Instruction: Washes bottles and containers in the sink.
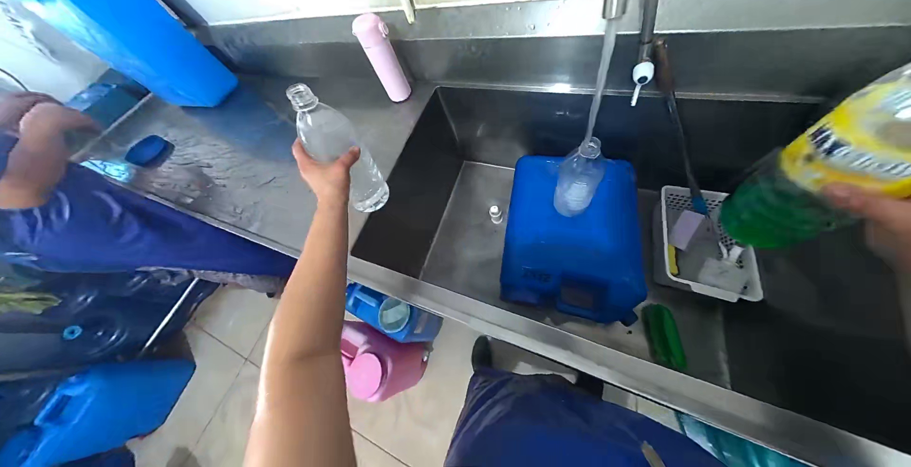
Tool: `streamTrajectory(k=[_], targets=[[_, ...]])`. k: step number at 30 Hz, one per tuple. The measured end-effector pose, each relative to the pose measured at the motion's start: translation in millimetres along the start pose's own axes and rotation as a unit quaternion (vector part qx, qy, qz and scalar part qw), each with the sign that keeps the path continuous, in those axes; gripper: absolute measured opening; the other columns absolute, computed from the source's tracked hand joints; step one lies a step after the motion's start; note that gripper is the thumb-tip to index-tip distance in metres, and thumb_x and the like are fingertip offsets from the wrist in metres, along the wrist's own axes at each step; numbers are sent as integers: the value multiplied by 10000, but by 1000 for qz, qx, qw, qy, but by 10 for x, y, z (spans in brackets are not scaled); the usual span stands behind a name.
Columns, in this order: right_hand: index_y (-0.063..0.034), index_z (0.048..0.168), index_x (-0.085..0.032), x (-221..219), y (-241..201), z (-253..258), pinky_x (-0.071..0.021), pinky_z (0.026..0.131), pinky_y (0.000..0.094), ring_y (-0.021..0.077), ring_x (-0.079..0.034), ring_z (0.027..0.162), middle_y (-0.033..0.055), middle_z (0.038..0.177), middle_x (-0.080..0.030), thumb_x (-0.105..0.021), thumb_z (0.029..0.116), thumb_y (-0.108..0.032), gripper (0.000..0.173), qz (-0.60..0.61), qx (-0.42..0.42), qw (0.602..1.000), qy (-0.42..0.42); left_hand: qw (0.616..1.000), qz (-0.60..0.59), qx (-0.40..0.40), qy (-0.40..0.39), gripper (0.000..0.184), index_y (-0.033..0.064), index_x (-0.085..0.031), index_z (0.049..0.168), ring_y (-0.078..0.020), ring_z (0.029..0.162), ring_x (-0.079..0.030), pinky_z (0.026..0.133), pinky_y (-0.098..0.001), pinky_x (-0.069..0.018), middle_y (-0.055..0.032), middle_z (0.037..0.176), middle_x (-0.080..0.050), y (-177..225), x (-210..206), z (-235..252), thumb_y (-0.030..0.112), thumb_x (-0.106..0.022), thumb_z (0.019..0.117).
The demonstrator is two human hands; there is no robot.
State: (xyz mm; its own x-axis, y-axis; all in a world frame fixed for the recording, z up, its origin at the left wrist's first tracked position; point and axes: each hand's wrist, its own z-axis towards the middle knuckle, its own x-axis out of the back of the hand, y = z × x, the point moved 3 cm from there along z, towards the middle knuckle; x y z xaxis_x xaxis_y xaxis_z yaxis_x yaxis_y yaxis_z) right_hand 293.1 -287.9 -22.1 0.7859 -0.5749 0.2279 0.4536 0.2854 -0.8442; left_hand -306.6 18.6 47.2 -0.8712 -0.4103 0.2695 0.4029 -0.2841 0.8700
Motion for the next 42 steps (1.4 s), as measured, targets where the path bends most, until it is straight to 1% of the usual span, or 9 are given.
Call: streamTrajectory(k=[14, 19, 23, 27, 30, 32, 36, 38, 42], targets=[[70, 1424, -435, -3053, -1046, -652, -545, 952, 229, 37, -658, 1068, 103, 1210, -677, -887, 587, -481, 1099, 65, -132, 936, -320, 987, 78, -123, -69, 954, -165, -262, 1515, -527, 1398, -387, 1148, -583, -346, -438, 1504, -339, -148, 552, 282, 242, -808, 847], [24, 1420, -455, -3113, -1160, -513, -550, 944, 224, 15, -656, 1062, 37, 1195, -686, -889, 578, -535, 1100, 98, -90, 852, -507, 759, 79, -570, -304, 498, 17, -751, 1074, -362, 1062, -664, 946, -527, -505, -224, 1074, -700, 931, 235, -808, 447, -514, 990], [-99, 1393, -541, -2967, -1109, -525, -552, 973, 199, -41, -646, 1118, -117, 1205, -707, -869, 647, -627, 971, 185, -18, 828, -529, 644, 17, -657, -392, 362, 44, -731, 833, -273, 768, -690, 707, -431, -517, -111, 762, -693, 1256, -20, -1160, 303, -531, 986], [-201, 1381, -578, -2783, -1124, -539, -564, 968, 202, -37, -657, 1113, -153, 1205, -714, -866, 705, -542, 811, 200, 7, 839, -507, 697, 82, -604, -378, 256, -4, -713, 880, -292, 698, -684, 641, -442, -496, -131, 709, -675, 1440, -27, -1432, 206, -599, 972], [42, 1409, -501, -2685, -1222, -538, -563, 911, 427, 223, -687, 1033, 178, 1159, -694, -868, 608, -456, 1012, -25, -27, 907, -420, 770, 263, -192, -550, 435, -62, -675, 1173, -365, 974, -698, 891, -542, -526, -245, 988, -711, 1445, -131, -1392, 270, -397, 1127], [51, 1429, -478, -2662, -1220, -482, -540, 904, 578, 383, -686, 1035, 281, 1151, -680, -876, 620, -389, 1003, -96, -33, 906, -412, 768, 260, 21, -584, 648, -69, -631, 1173, -260, 794, -597, 764, -428, -497, -196, 920, -637, 1255, -180, -1342, 473, -281, 1123], [26, 1459, -450, -2589, -1231, -260, -525, 958, 559, 372, -664, 1098, 263, 1202, -663, -885, 660, -327, 976, -110, -38, 895, -431, 807, 133, -139, -559, 414, -82, -500, 1417, -354, 1139, -640, 1002, -488, -509, -276, 1313, -611, 1282, -115, -1321, 104, -554, 1052], [22, 1440, -471, -2610, -1317, -151, -529, 932, 568, 371, -673, 1068, 255, 1169, -675, -878, 675, -338, 939, -125, -6, 895, -429, 839, 80, -226, -488, 366, -114, -593, 1304, -372, 1066, -658, 947, -479, -534, -297, 1212, -642, 1343, -81, -1334, -75, -618, 941], [3, 1453, -478, -2837, -1531, 161, -486, 884, 711, 509, -654, 1041, 316, 1107, -679, -914, 716, -293, 906, -193, 49, 892, -405, 930, 84, -32, -357, 368, -95, -575, 1244, -249, 824, -629, 776, -413, -533, -226, 1039, -643, 1385, 209, -946, 175, -356, 1123]])
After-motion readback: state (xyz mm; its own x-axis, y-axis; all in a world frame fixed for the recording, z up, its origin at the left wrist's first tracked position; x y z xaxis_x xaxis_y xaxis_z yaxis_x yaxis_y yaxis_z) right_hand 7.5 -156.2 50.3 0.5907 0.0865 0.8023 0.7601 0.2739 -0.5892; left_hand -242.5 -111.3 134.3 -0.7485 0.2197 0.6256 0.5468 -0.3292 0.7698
